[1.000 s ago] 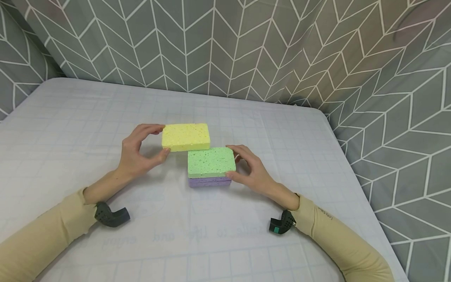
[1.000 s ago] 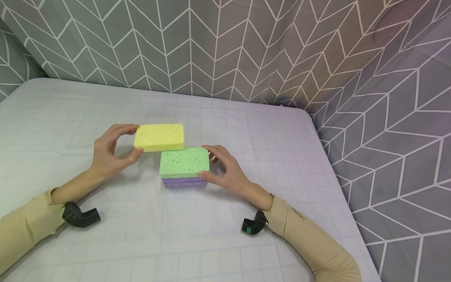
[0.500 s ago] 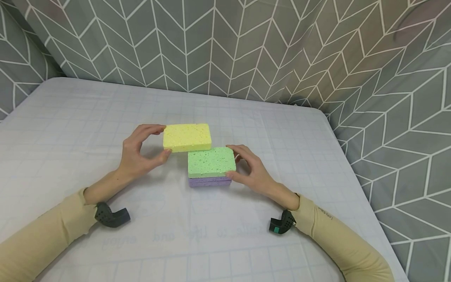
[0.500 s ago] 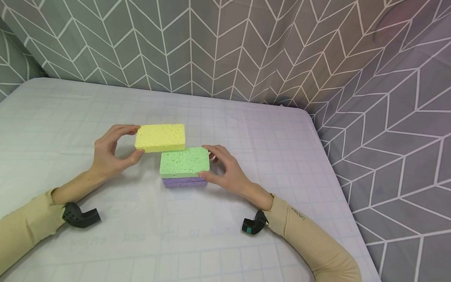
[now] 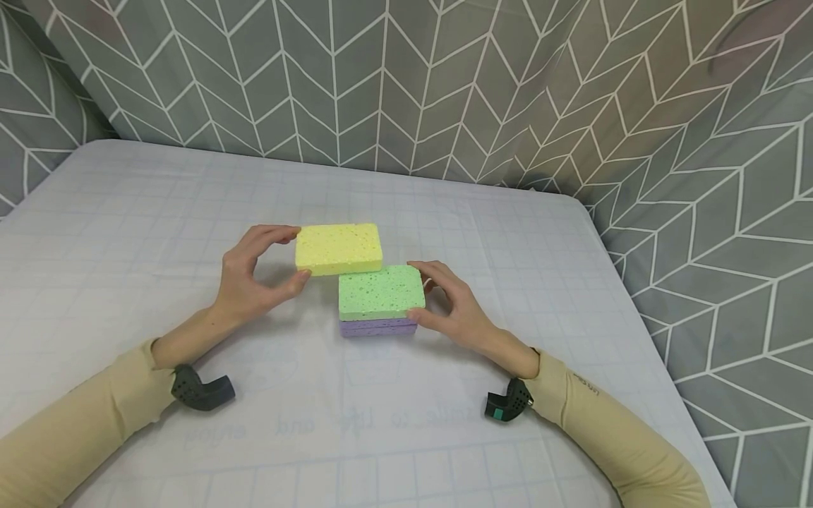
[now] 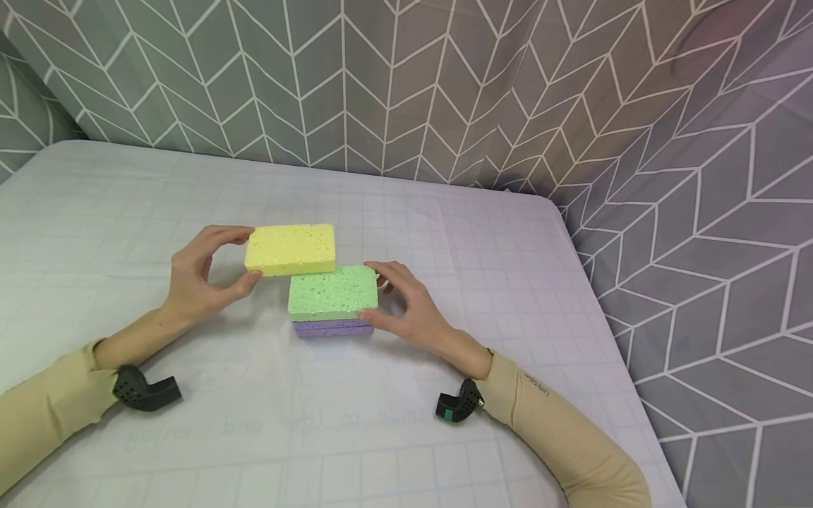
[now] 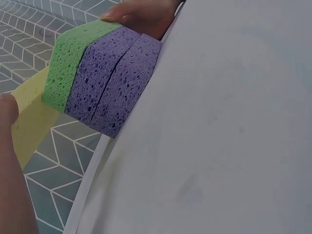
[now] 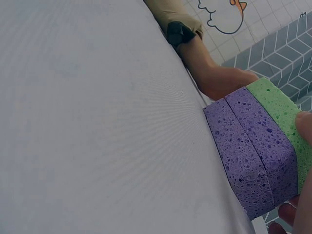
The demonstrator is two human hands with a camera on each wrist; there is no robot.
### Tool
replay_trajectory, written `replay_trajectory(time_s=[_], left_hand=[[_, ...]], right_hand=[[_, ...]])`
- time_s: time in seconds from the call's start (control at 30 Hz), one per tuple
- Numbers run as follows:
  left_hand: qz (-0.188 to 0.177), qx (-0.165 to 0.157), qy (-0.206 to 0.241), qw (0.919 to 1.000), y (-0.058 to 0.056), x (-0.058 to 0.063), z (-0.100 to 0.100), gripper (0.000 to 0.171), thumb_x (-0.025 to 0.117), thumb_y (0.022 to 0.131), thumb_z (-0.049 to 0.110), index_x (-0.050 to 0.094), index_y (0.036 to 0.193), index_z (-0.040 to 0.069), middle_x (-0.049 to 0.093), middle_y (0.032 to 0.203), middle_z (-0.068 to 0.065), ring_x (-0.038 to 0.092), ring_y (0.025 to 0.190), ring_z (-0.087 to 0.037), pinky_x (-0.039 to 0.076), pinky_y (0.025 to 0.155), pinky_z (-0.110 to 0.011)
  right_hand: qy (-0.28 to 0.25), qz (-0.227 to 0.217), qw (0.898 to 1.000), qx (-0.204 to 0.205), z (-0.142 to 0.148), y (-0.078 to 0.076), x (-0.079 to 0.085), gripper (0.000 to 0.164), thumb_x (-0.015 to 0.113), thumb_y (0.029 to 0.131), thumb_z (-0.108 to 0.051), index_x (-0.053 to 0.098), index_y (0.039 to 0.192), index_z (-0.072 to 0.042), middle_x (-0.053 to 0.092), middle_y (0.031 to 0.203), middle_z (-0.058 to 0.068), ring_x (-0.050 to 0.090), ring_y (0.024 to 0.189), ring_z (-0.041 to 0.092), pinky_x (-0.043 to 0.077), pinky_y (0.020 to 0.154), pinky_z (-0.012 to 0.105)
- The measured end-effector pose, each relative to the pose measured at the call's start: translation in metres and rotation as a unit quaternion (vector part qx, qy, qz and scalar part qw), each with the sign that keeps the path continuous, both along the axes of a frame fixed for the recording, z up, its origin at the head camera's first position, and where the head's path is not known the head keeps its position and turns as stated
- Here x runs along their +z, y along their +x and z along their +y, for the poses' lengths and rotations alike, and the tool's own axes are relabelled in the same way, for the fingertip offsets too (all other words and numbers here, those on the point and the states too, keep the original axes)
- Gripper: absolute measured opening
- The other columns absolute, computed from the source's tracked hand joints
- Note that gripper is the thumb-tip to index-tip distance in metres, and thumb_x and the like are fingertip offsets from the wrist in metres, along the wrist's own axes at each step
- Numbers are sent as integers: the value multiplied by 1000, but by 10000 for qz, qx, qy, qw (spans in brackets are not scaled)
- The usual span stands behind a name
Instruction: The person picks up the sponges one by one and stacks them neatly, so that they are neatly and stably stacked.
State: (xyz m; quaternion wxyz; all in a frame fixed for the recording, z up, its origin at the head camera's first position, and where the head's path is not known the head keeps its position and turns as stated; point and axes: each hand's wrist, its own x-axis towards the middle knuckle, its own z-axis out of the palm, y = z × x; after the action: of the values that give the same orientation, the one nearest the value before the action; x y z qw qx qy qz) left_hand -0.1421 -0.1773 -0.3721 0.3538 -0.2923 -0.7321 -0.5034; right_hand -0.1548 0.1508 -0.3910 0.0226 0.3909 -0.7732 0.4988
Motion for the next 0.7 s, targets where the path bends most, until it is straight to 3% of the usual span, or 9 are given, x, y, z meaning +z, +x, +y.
replay_trajectory(time_s=[0.17,0.37,0.7], left_hand=[[59,-36,9,10000,-5,-9,-2,54,74,78,26,65,111,-16,65,105,-32,60,100,-18,49,95,-19],[175,-29,67,9998,5,6,6,51,72,79,23,65,108,-18,64,101,-34,60,95,-26,49,93,-19],[222,37,-5,9997,7,9,8,54,72,81,28,64,107,-18,64,100,-34,59,95,-25,48,94,-18]], right_hand=[[1,0,10000,-5,0,0,0,82,67,90,-56,47,142,3,59,123,9,52,107,18,52,90,42],[62,19,10000,-72,-1,0,0,86,64,89,-62,47,142,4,59,123,9,53,107,19,52,89,39],[43,27,10000,-57,0,-1,0,84,65,89,-60,48,142,3,59,123,9,52,107,18,53,89,41]])
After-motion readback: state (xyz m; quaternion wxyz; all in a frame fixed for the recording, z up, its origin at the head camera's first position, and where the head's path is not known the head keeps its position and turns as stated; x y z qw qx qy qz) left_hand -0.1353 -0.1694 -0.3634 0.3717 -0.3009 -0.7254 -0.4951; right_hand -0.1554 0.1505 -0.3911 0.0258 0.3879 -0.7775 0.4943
